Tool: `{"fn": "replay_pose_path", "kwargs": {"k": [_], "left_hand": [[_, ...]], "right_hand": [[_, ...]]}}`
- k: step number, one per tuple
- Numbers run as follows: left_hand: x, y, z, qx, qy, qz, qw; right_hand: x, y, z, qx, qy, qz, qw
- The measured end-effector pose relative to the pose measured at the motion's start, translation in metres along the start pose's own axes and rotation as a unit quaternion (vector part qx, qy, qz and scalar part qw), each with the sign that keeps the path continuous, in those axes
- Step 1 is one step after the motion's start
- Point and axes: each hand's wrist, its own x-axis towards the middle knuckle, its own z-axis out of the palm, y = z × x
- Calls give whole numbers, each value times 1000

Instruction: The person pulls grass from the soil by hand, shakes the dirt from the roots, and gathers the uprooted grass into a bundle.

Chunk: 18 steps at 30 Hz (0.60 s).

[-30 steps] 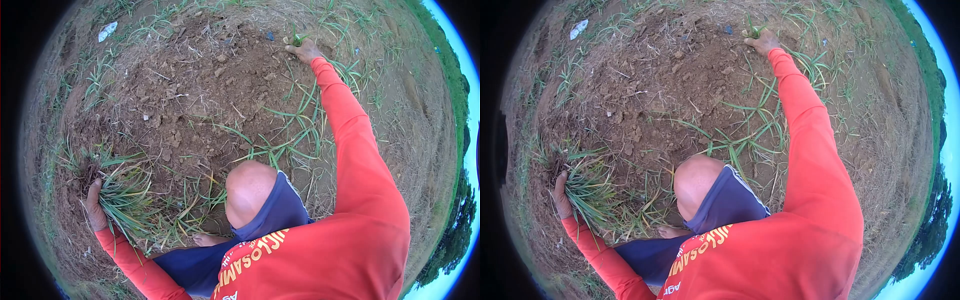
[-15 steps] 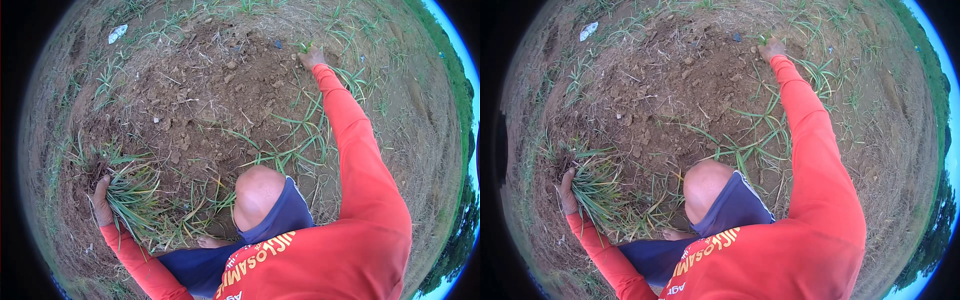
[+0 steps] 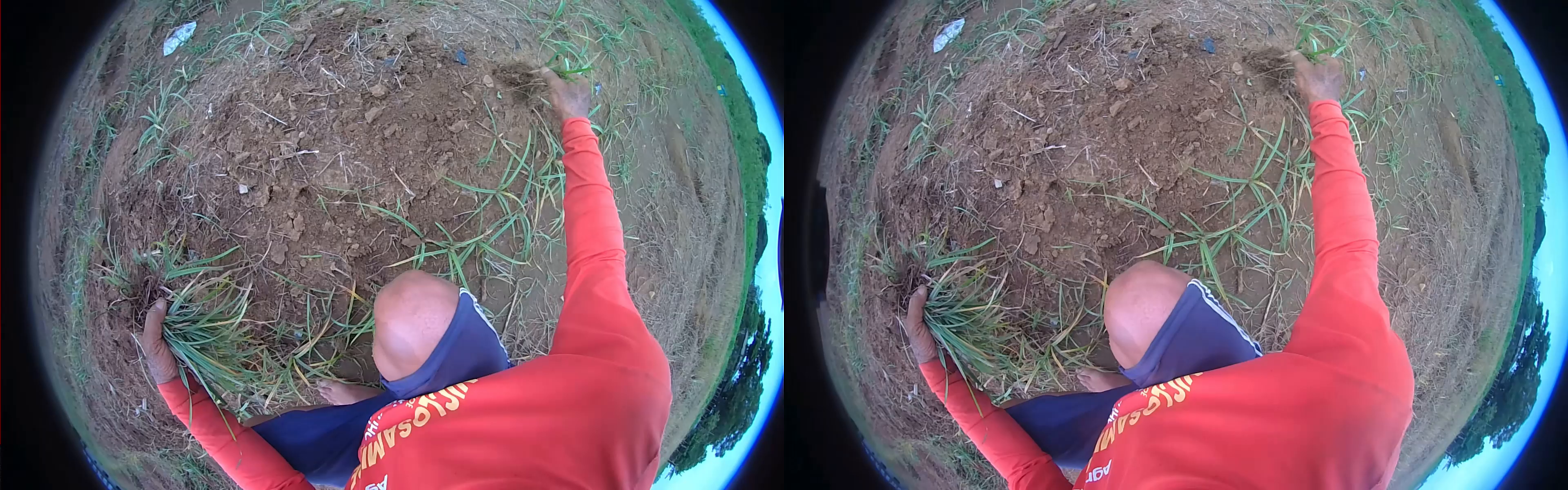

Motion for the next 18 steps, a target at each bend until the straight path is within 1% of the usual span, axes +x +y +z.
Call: {"fn": "replay_pose_path", "kwargs": {"k": [1,3,6,7,9,10,11,12,13,14,15,16,17,18], "left_hand": [[5,-2,3,0,-5,1,1000],[11,-6,4,1,-7,3,1000],[11,-5,9,-13,-22,-6,1000],[11,-3,9,-20,-27,-4,999],[12,-3,5,-14,-34,10,999],[14,-4,1,-16,-37,15,999],[14,-5,-3,-17,-40,19,999],[11,-2,1,-25,-45,24,998],[4,4,9,-31,-50,29,998],[-2,9,15,-36,-53,33,997],[-6,12,16,-35,-53,38,997],[-9,14,14,-33,-52,42,997],[-11,15,14,-43,-44,52,997],[-14,17,11,-56,-43,47,996]], "right_hand": [[5,5,-7,13,-14,-8,1000],[13,19,-18,-92,18,-151,984],[24,0,-63,-81,68,-239,965],[24,-20,-83,-75,82,-261,959],[24,-44,-92,82,63,-206,973],[23,-54,-91,229,24,-124,965],[29,-54,-82,338,-27,-65,938],[34,-55,-74,441,-63,4,895],[29,-49,-49,312,-99,-16,945],[23,-44,-25,177,-129,-45,975],[8,-44,-3,-176,-132,-131,967],[-6,-31,2,-115,-138,-121,976],[-3,-26,1,-51,-140,-125,981],[7,-40,4,17,-140,-136,981]]}}
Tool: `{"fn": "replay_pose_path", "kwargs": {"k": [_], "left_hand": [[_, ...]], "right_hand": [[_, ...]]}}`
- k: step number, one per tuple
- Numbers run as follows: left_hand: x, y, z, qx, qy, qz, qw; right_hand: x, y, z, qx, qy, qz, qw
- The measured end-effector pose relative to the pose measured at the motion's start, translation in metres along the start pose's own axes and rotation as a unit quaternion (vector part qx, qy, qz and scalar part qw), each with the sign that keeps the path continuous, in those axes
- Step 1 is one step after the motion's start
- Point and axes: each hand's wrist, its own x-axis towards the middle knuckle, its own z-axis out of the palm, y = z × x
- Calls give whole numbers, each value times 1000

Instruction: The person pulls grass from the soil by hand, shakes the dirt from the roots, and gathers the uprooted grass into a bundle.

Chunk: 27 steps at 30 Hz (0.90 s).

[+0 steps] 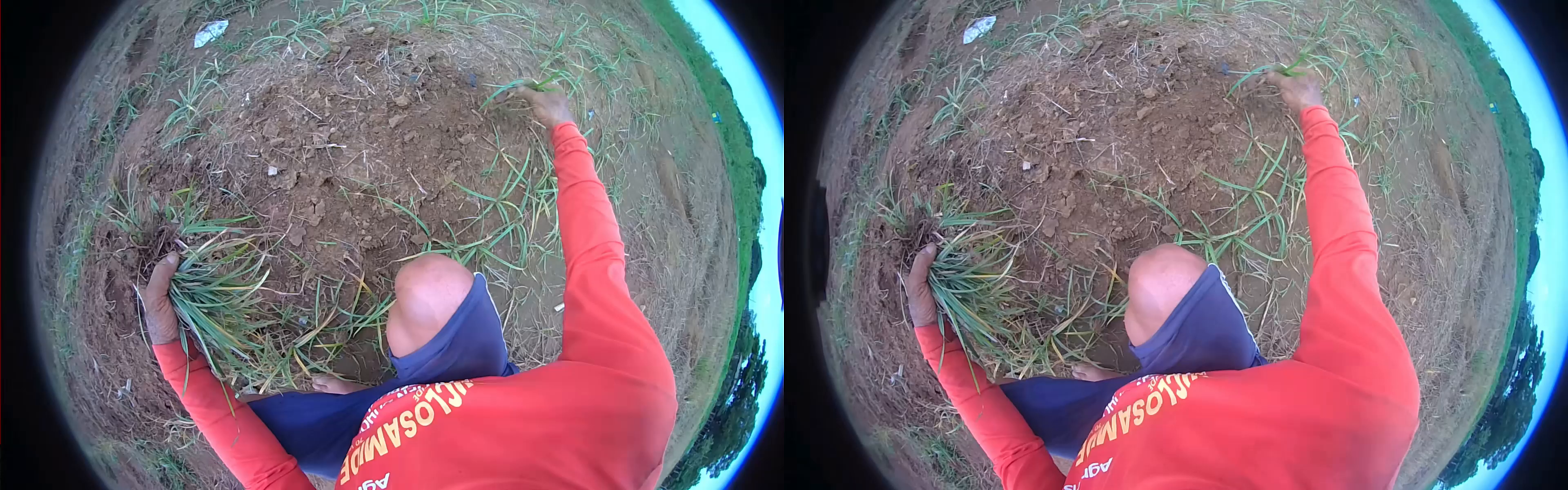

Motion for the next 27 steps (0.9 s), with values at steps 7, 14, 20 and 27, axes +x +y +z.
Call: {"fn": "replay_pose_path", "kwargs": {"k": [7,14,20,27], "left_hand": [[-10,14,-3,-30,-9,32,999],[-4,19,-13,-56,-14,64,996],[1,12,-54,-101,-20,51,993],[-12,17,-28,-223,-123,17,967]], "right_hand": [[-30,-152,-39,423,-140,36,894],[-11,-166,83,438,-279,91,849],[-52,-261,98,124,-248,-216,936],[-112,-453,74,323,-389,-180,844]]}}
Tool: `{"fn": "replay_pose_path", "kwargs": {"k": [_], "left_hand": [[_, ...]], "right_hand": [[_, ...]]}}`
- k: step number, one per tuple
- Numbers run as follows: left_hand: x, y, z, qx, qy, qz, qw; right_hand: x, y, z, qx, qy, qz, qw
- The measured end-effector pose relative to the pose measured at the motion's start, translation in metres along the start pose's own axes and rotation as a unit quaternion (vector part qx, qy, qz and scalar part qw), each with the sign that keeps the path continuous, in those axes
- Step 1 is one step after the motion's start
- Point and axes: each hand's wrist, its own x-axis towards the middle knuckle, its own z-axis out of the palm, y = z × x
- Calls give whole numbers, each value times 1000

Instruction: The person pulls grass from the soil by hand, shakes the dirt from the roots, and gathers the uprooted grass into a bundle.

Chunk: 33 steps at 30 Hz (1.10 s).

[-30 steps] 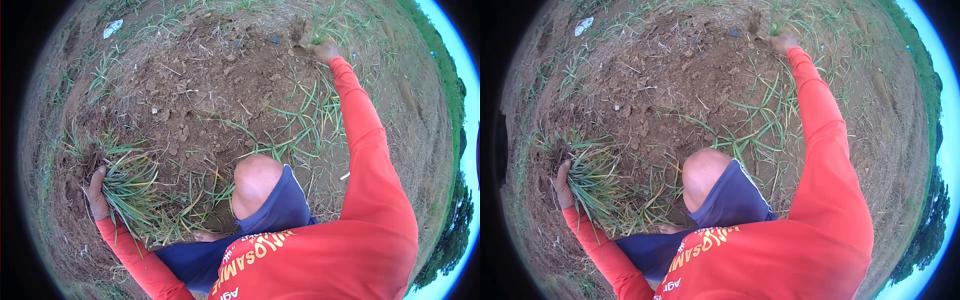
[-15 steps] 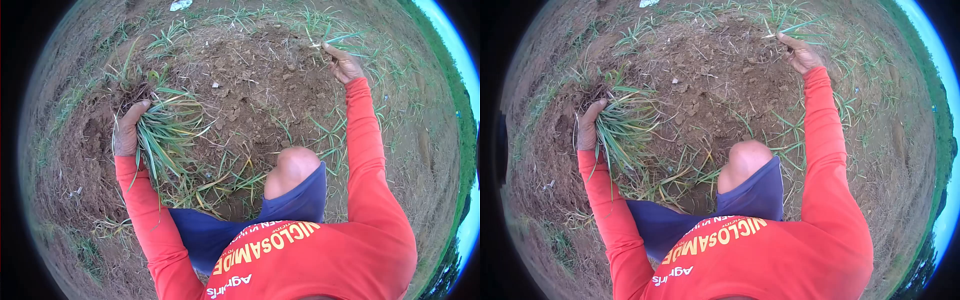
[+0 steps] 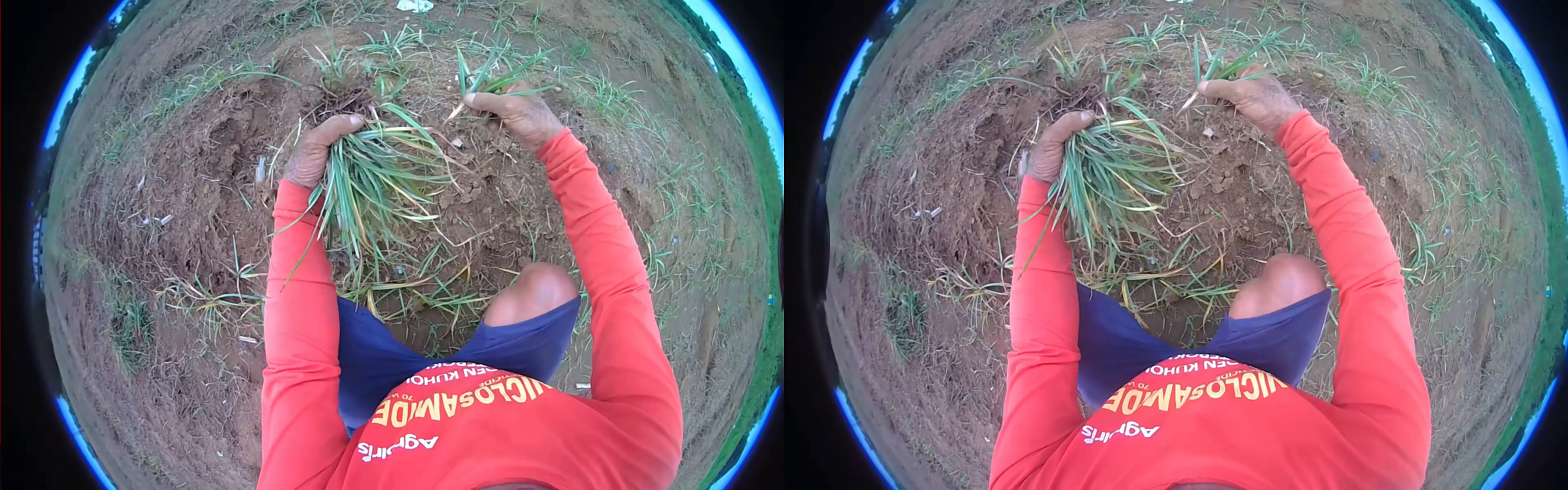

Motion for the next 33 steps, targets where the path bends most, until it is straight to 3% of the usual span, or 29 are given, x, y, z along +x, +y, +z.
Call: {"fn": "replay_pose_path", "kwargs": {"k": [2,3,5,7,10,11,14,15,16,17,18,20,22,23,24,27,28,29,30,31,32,33], "left_hand": [[8,-9,8,-10,-21,0,1000],[8,-11,18,-14,-20,2,1000],[13,-16,29,-22,-21,-10,1000],[22,-29,33,-3,7,71,997],[24,-40,38,68,23,150,986],[26,-44,35,76,28,156,985],[31,-50,36,95,18,200,975],[31,-44,31,217,41,187,957],[19,-33,33,312,72,194,927],[22,-42,31,324,127,265,899],[32,-46,25,295,113,292,903],[0,-14,29,335,125,268,894],[-21,16,27,333,118,257,899],[-26,27,16,327,110,257,903],[-14,28,-19,485,154,326,796],[-80,60,-93,546,266,391,692],[-117,68,-142,381,352,297,802],[-155,77,-190,163,443,228,852],[-190,66,-242,35,602,136,786],[-237,53,-270,266,669,50,692],[-274,19,-345,400,693,12,600],[-302,-5,-338,420,655,178,602]], "right_hand": [[15,-11,45,60,-14,-29,998],[45,6,60,147,-64,92,983],[33,-28,91,324,-101,51,939],[18,-51,115,439,-115,2,891],[23,-40,140,446,-75,-26,892],[23,-35,138,502,-138,17,854],[31,-18,134,470,-137,22,872],[18,-33,138,418,-70,9,906],[24,-28,134,432,-166,76,883],[18,-31,134,416,-181,90,887],[19,-26,131,394,-185,101,894],[17,-21,125,354,-153,44,922],[19,-13,115,397,-169,57,900],[22,-7,113,423,-173,61,888],[27,2,113,391,-177,79,900],[24,14,118,286,-167,135,934],[30,23,118,263,-181,139,938],[34,38,117,240,-194,149,939],[26,51,113,209,-215,171,938],[18,45,118,200,-187,180,945],[38,43,119,188,-186,163,951],[41,51,117,170,-188,163,953]]}}
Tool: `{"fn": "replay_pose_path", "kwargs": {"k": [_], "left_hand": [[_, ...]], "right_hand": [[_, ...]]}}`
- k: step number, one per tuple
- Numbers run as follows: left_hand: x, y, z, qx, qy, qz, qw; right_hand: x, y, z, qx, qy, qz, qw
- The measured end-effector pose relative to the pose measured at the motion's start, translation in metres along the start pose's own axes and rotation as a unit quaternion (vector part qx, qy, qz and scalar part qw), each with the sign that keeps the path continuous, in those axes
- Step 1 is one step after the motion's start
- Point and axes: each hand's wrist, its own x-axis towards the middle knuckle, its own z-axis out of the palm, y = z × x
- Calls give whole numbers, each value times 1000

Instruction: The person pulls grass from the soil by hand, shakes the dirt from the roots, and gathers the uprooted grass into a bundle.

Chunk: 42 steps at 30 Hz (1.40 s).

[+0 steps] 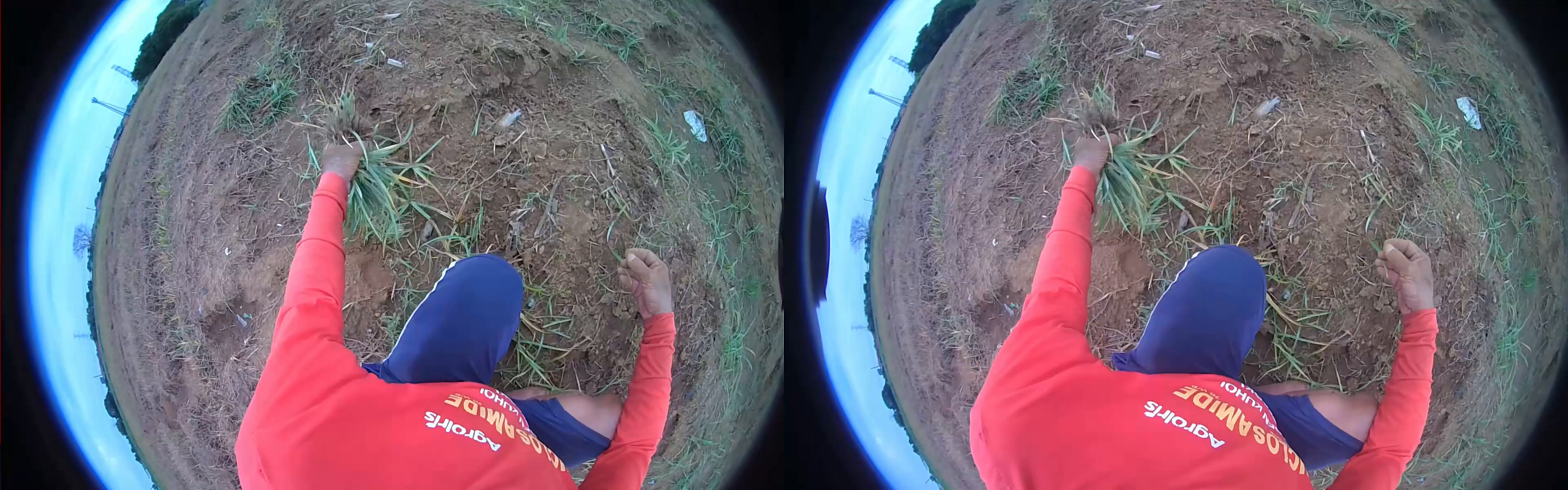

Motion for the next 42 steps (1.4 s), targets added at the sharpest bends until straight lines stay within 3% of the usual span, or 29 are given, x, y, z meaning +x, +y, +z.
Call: {"fn": "replay_pose_path", "kwargs": {"k": [2,4,6,7,8,9,10,11,13,17,19,20,21,22,24,25,26,27,28,29,30,31,33,36,38,41,42], "left_hand": [[-40,-56,-41,-1,-126,-235,964],[-91,-70,-57,171,-132,-174,961],[-136,-43,-60,98,-214,-114,965],[-159,-59,-50,75,-226,-97,966],[-176,-89,-34,44,-304,-51,950],[-195,-79,-27,74,-325,-113,936],[-196,-15,-32,159,-410,-170,882],[-208,-26,-21,105,-433,-113,888],[-208,-26,-9,112,-451,-140,875],[-92,17,-77,140,-358,-84,919],[13,13,-144,186,-270,-39,944],[84,-7,-181,93,-245,6,965],[134,26,-220,268,-133,21,954],[169,44,-243,525,7,-27,851],[249,18,-278,584,9,-128,802],[276,21,-267,626,-174,-100,753],[274,15,-243,606,-181,-60,772],[243,16,-203,553,-105,-31,826],[197,32,-160,474,-95,2,876],[164,4,-116,356,-93,105,924],[118,0,-77,264,-164,58,949],[71,1,-47,245,-234,30,940],[-11,-47,17,145,-225,61,962],[-105,-46,53,6,-161,-41,986],[-148,-57,65,-25,-113,-76,990],[-175,-69,68,17,-113,-83,990],[-178,-73,68,9,-112,-97,989]], "right_hand": [[-5,24,0,-19,4,20,1000],[14,37,3,-70,10,42,997],[28,49,2,-136,19,52,989],[35,53,5,-173,13,41,984],[39,58,10,-209,6,33,977],[43,60,15,-245,-2,23,969],[45,59,21,-272,-6,25,962],[50,63,23,-281,-5,16,960],[56,67,18,-291,-9,10,957],[54,70,9,-252,1,24,968],[56,68,13,-266,1,24,964],[54,68,12,-274,4,25,961],[53,68,10,-278,5,33,960],[54,69,8,-282,3,40,958],[66,63,20,-284,0,39,958],[66,60,20,-287,7,42,957],[60,61,19,-290,12,55,956],[57,61,22,-296,15,59,953],[52,50,33,-303,19,60,951],[46,45,38,-310,25,63,948],[45,49,32,-324,34,31,945],[49,52,28,-336,43,-6,941],[46,52,13,-351,67,-49,933],[42,48,-6,-339,112,-72,931],[41,60,-28,-324,130,-70,935],[48,92,-68,-341,103,-21,934],[45,99,-71,-389,96,-44,915]]}}
